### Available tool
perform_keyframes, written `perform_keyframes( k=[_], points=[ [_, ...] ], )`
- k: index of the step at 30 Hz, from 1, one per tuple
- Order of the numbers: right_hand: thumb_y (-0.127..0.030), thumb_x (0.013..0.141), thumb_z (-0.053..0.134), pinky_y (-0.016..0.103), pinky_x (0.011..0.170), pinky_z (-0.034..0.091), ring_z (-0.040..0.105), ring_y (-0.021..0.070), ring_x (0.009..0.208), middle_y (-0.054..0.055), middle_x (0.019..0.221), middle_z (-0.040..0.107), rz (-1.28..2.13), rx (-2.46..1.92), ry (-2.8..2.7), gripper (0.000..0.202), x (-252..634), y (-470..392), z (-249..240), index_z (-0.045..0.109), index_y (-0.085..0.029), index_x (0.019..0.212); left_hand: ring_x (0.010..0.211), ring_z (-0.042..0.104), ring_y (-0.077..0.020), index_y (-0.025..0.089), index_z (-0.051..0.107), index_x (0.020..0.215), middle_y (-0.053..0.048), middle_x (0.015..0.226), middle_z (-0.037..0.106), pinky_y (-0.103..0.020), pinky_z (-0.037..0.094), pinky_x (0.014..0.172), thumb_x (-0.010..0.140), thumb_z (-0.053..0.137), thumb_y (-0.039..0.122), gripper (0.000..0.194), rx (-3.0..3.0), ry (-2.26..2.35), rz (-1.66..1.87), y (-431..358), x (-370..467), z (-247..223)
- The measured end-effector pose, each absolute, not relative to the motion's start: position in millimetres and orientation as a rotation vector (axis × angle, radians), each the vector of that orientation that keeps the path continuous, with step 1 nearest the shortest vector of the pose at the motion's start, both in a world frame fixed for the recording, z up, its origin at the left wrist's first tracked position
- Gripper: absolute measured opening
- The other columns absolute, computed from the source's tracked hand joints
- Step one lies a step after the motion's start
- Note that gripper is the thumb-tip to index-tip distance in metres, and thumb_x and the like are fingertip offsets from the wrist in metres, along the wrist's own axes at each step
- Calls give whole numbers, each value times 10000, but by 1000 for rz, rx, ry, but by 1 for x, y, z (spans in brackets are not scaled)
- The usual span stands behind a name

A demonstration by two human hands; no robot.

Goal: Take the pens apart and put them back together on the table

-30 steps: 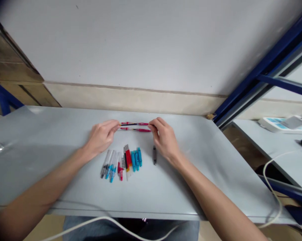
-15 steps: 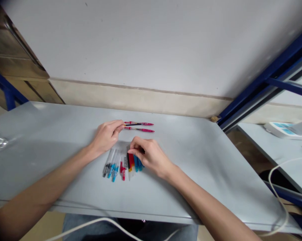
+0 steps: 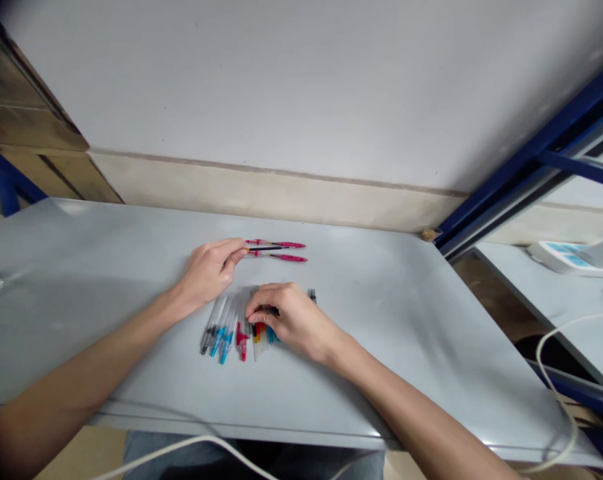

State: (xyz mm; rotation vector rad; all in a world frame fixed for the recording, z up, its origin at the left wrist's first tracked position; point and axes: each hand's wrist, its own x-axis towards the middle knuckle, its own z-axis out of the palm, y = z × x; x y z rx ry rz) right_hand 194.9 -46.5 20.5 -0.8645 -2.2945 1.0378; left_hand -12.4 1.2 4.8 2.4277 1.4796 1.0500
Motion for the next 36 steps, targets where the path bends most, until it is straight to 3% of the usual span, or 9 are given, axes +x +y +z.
perform_keyframes(
  k=[4,13,19,23,26,30,36],
  points=[
    [-103,921,635,265,730,501,644,136,756,30,888,720,1033,-905,-2297,152,195,-48,22,758,-192,931,655,496,-134,203,545,769,17,762,623,-266,307,608,950,456,144,211,2434,1479,1034,-1,-11,6],
    [-105,870,727,259,758,488,625,141,817,22,861,683,1135,-823,-2409,99,198,-52,36,769,-193,852,703,563,-146,209,581,801,9,813,669,-274,316,611,954,458,150,205,2450,1518,1004,1,-12,4],
    [-90,890,690,270,779,473,613,163,867,23,858,668,1036,-835,-2514,148,194,-56,34,768,-206,839,674,546,-147,212,579,790,8,789,661,-273,303,598,965,447,173,222,2455,1516,986,0,-12,5],
    [-120,894,681,279,769,470,610,169,840,38,918,674,962,-858,-2498,117,198,-52,37,746,-207,938,660,539,-153,212,592,795,-2,773,647,-276,301,599,974,438,202,236,2457,1528,974,-1,-11,8],
    [-144,926,595,276,724,453,601,166,786,42,907,680,842,-1064,-2358,126,216,-41,44,698,-196,977,659,535,-155,214,592,788,-4,770,642,-277,304,607,977,434,212,247,2450,1528,968,-1,-11,8],
    [-148,929,458,276,606,362,532,165,671,36,799,645,450,-1650,-2161,202,251,-24,46,637,-191,1010,642,517,-153,218,574,764,-1,747,624,-279,296,603,975,441,231,250,2443,1544,952,-1,-11,6],
    [-82,846,477,284,550,292,492,163,616,39,698,605,411,-1855,-2348,183,263,-21,41,580,-197,748,629,494,-148,217,540,762,5,730,597,-275,287,606,978,434,235,242,2460,1526,945,0,-12,4]
  ],
)
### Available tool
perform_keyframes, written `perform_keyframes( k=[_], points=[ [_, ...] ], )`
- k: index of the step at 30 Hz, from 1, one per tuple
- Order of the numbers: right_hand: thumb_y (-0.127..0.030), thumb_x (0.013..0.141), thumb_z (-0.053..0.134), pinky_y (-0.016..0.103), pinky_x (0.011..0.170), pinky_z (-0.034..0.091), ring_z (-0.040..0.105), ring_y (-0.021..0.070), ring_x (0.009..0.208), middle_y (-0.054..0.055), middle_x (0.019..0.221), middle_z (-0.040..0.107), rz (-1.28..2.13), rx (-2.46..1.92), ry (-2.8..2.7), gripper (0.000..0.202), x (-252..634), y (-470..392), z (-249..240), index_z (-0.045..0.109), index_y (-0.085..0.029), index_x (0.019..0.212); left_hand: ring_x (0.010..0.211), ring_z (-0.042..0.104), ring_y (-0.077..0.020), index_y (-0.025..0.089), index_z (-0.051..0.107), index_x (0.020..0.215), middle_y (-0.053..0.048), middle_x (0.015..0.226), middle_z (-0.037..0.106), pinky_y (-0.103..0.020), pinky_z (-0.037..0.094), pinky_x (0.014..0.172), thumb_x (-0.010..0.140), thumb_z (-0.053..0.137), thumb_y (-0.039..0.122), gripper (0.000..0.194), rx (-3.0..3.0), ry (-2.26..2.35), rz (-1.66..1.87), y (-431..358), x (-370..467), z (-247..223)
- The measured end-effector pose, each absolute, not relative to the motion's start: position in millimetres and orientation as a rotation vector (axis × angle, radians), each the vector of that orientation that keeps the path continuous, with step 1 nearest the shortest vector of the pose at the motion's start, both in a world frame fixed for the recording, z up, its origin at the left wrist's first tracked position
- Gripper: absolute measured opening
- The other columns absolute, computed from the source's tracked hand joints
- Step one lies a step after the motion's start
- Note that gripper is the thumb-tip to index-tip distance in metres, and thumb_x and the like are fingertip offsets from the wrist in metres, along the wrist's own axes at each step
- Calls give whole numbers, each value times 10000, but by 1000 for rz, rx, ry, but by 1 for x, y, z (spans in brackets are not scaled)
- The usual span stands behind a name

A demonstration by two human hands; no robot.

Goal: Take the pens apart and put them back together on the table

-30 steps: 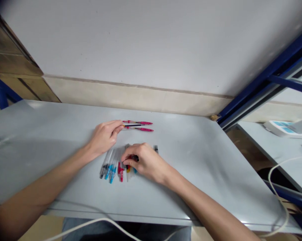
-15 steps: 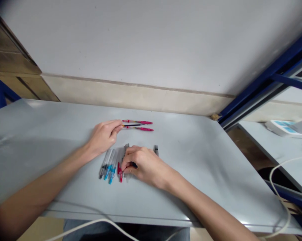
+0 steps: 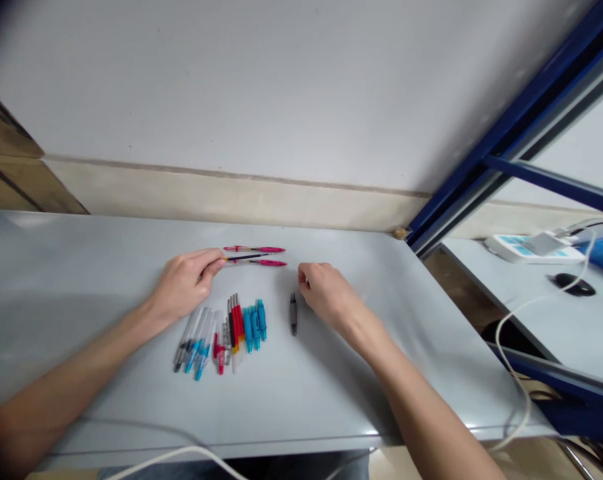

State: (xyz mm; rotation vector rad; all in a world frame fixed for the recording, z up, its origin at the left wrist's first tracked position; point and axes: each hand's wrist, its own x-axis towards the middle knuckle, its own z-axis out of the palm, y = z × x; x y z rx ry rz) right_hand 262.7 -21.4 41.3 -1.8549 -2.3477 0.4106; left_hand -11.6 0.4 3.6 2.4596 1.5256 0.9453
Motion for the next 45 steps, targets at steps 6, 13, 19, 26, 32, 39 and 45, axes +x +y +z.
perform_keyframes(
  k=[6,13,19,26,32,39,45],
  points=[
    [-104,866,497,291,495,270,423,125,458,9,555,559,577,-1811,-2329,230,245,-33,50,513,-202,659,612,457,-146,213,510,738,6,697,564,-274,285,599,981,424,237,259,2462,1502,956,0,-10,5],
    [-212,920,507,275,496,351,484,131,442,-16,502,581,739,-1732,-2233,182,240,-33,47,579,-209,753,610,473,-150,217,543,756,0,704,587,-270,289,589,985,424,246,260,2467,1507,959,-2,-10,5],
    [-165,841,593,251,485,386,570,125,489,-4,677,667,1022,-1558,-2305,101,246,-32,46,652,-213,907,625,498,-148,218,572,786,2,735,618,-272,300,602,993,432,249,252,2463,1504,953,-1,-10,5],
    [-63,763,570,248,520,369,528,120,529,-12,642,631,781,-1637,-2267,174,237,-32,42,645,-206,827,653,535,-152,218,595,805,-8,779,652,-273,319,616,1001,431,259,258,2462,1507,951,-1,-9,4],
    [-205,887,589,258,530,410,529,124,545,4,687,634,910,-1458,-2036,120,236,-30,42,687,-189,955,636,491,-143,211,568,814,4,742,595,-271,339,623,1020,417,277,264,2429,1418,960,-5,-7,8],
    [-414,887,701,244,643,511,610,124,728,75,956,691,1451,-940,-1253,345,218,-23,29,708,-159,1118,658,520,-139,198,599,893,5,748,591,-274,406,645,1042,398,260,259,2405,1177,959,-15,4,14],
    [-468,905,669,231,498,398,465,94,546,-1,704,590,1073,-960,-1175,290,217,-13,41,693,-180,894,1092,637,-202,197,562,1334,-92,1240,661,-336,497,935,1041,391,226,341,2405,1122,1098,-9,3,7]
  ],
)
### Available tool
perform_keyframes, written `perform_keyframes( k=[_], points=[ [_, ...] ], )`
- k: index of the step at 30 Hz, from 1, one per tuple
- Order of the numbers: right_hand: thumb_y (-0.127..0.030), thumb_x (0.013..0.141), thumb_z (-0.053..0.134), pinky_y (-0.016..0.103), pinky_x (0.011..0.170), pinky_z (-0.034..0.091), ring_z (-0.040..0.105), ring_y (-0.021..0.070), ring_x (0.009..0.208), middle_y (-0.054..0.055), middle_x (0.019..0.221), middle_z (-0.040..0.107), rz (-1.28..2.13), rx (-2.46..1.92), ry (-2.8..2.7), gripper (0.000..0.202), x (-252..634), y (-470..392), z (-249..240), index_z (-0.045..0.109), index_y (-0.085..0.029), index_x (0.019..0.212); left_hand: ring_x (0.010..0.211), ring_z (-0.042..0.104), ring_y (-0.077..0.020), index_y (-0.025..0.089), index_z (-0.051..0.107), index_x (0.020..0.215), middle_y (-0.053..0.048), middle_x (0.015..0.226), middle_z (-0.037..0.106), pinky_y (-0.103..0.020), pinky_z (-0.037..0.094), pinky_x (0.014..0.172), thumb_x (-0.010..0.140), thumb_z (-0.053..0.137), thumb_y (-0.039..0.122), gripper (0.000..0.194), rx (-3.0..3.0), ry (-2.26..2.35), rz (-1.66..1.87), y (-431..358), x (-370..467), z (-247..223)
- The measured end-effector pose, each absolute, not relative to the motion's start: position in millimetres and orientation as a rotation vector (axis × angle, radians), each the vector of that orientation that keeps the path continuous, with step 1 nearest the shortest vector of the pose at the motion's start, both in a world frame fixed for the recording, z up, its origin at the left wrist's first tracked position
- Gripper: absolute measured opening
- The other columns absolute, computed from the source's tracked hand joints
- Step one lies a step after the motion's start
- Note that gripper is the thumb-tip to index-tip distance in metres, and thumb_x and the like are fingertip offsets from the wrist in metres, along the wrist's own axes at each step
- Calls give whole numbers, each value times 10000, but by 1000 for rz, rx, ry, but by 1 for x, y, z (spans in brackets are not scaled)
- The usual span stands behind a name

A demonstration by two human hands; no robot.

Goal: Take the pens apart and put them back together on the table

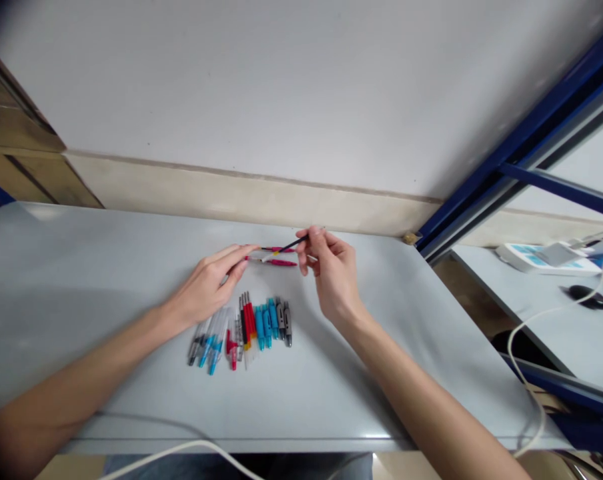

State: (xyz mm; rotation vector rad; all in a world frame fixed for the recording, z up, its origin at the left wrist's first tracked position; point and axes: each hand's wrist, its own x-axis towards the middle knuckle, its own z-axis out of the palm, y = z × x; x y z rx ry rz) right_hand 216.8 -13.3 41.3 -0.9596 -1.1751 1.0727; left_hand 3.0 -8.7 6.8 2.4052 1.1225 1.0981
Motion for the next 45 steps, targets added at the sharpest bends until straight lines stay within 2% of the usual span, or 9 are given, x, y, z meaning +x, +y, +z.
perform_keyframes(
  k=[3,8,15,20,27,31,36,41,45],
  points=[
    [-483,939,619,238,467,342,431,99,507,-14,602,536,1029,-1047,-1448,344,213,-19,51,655,-174,793,1025,673,-204,215,507,1394,-84,1225,685,-329,515,861,1039,382,219,376,2385,1257,1087,-5,-4,5],
    [-424,1001,512,249,530,374,465,111,546,-16,601,539,1095,-1172,-1958,363,196,-32,51,613,-165,768,731,678,-167,225,475,1275,-5,913,730,-275,457,665,1012,440,220,265,2360,1444,1013,-3,-8,7],
    [-281,986,501,255,506,292,360,93,511,-34,576,496,835,-1254,-2179,341,185,-29,51,522,-181,661,729,679,-170,233,458,1181,-3,901,723,-266,420,655,1000,446,236,181,2376,1508,995,-3,-6,8],
    [-291,915,630,269,506,254,295,97,506,-43,535,441,607,-1361,-2297,363,183,-28,37,467,-196,605,686,659,-165,237,508,1079,18,798,703,-260,378,634,969,487,245,112,2389,1610,917,-4,-6,10],
    [-272,964,526,274,522,285,320,113,504,-30,549,448,435,-1367,-2210,327,208,-19,26,511,-197,646,660,617,-171,252,551,1045,23,774,677,-265,313,599,953,493,276,111,2383,1723,718,-2,-11,24],
    [-217,976,498,280,658,403,529,158,695,28,816,609,415,-1285,-2135,169,229,0,15,635,-196,879,621,580,-172,255,552,938,44,688,640,-263,306,596,940,491,313,84,2304,1749,571,-6,-27,28],
    [-219,985,522,328,796,453,575,214,898,60,952,602,400,-1258,-2141,125,239,14,3,647,-213,985,503,453,-144,239,481,812,77,529,512,-256,298,569,920,501,345,153,2163,1728,415,-31,-50,19],
    [-212,942,618,353,839,449,546,244,979,68,1003,592,351,-1262,-2181,42,235,19,-5,640,-216,977,509,464,-145,244,513,943,77,540,481,-256,340,557,990,402,466,252,2026,1631,464,-53,-50,17],
    [-160,907,640,315,747,445,549,208,842,43,927,570,391,-1279,-2135,98,234,28,-12,622,-209,989,515,488,-159,249,547,1080,68,553,489,-268,359,556,1014,347,497,325,2057,1640,501,-39,-41,27]
  ],
)
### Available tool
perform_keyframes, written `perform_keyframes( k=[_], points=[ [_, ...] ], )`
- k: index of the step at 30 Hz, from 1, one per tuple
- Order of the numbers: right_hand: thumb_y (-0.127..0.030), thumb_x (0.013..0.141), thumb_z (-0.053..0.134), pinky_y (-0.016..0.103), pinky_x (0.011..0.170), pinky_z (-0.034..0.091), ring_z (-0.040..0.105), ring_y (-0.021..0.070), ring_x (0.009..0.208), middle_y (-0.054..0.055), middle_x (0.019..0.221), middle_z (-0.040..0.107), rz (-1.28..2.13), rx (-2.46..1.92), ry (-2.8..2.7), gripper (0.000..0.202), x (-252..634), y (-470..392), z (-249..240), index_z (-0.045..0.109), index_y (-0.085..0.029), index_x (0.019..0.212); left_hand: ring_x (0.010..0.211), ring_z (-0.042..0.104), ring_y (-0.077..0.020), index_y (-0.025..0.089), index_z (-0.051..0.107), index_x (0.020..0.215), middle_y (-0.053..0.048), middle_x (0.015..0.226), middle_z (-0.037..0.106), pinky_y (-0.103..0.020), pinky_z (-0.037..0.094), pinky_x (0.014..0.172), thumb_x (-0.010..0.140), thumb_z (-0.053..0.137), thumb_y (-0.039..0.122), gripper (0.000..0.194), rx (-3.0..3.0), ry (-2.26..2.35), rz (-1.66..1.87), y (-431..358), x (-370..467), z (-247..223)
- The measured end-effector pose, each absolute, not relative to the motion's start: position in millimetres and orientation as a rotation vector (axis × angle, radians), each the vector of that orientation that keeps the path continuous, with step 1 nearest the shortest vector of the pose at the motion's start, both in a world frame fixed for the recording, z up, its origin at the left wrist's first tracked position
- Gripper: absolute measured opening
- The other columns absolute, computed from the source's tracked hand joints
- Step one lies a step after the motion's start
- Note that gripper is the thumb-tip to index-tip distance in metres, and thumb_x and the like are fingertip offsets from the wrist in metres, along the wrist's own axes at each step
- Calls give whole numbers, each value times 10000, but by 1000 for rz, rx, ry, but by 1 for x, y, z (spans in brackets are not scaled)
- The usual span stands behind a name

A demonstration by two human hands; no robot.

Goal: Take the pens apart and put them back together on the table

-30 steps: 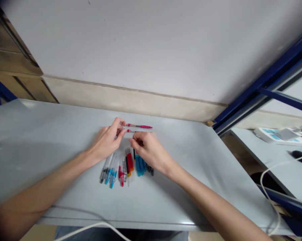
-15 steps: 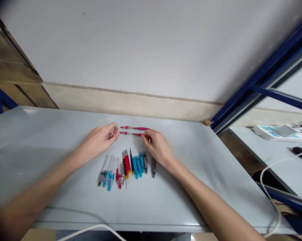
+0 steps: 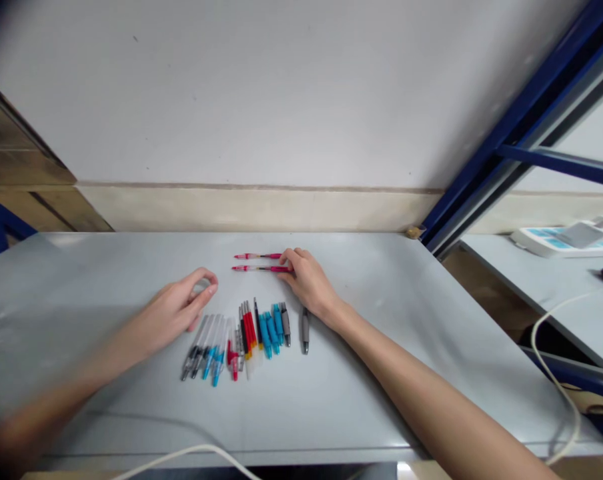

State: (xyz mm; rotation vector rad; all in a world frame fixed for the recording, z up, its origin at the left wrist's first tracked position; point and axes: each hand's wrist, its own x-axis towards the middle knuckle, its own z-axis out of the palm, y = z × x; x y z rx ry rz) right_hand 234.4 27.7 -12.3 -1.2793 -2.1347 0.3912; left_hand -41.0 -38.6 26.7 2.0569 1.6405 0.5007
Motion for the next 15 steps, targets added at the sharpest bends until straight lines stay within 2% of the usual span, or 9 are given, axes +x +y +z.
perform_keyframes(
  k=[3,5,7,11,15],
  points=[
    [-140,901,627,314,744,445,543,207,830,38,899,551,386,-1292,-2105,87,234,33,-16,629,-203,961,606,551,-171,248,545,1120,31,702,607,-288,409,616,1021,364,448,288,2225,1588,620,-13,-29,31],
    [-123,901,613,334,805,452,542,225,911,57,946,551,332,-1274,-2085,78,234,36,-18,633,-197,915,889,627,-208,230,541,1168,-42,1008,668,-328,470,793,1011,414,372,247,2409,1488,767,2,-17,30],
    [-104,902,601,348,847,450,533,235,959,69,977,560,300,-1245,-2080,91,234,37,-19,626,-192,895,1114,576,-253,213,543,1215,-90,1202,618,-384,457,941,1005,433,323,261,2634,1362,762,11,-5,26],
    [-56,902,553,348,813,441,524,232,907,57,891,611,343,-1217,-2127,141,235,35,-18,610,-184,898,1228,503,-280,188,507,1314,-126,1321,543,-436,427,1024,1015,422,274,322,2867,1230,648,13,10,15],
    [-27,906,489,349,840,445,556,223,924,72,934,624,421,-1158,-2041,258,229,26,-10,671,-177,1009,1223,494,-278,176,526,1283,-121,1270,563,-437,417,1035,1020,423,243,291,2891,1276,714,7,8,11]
  ],
)
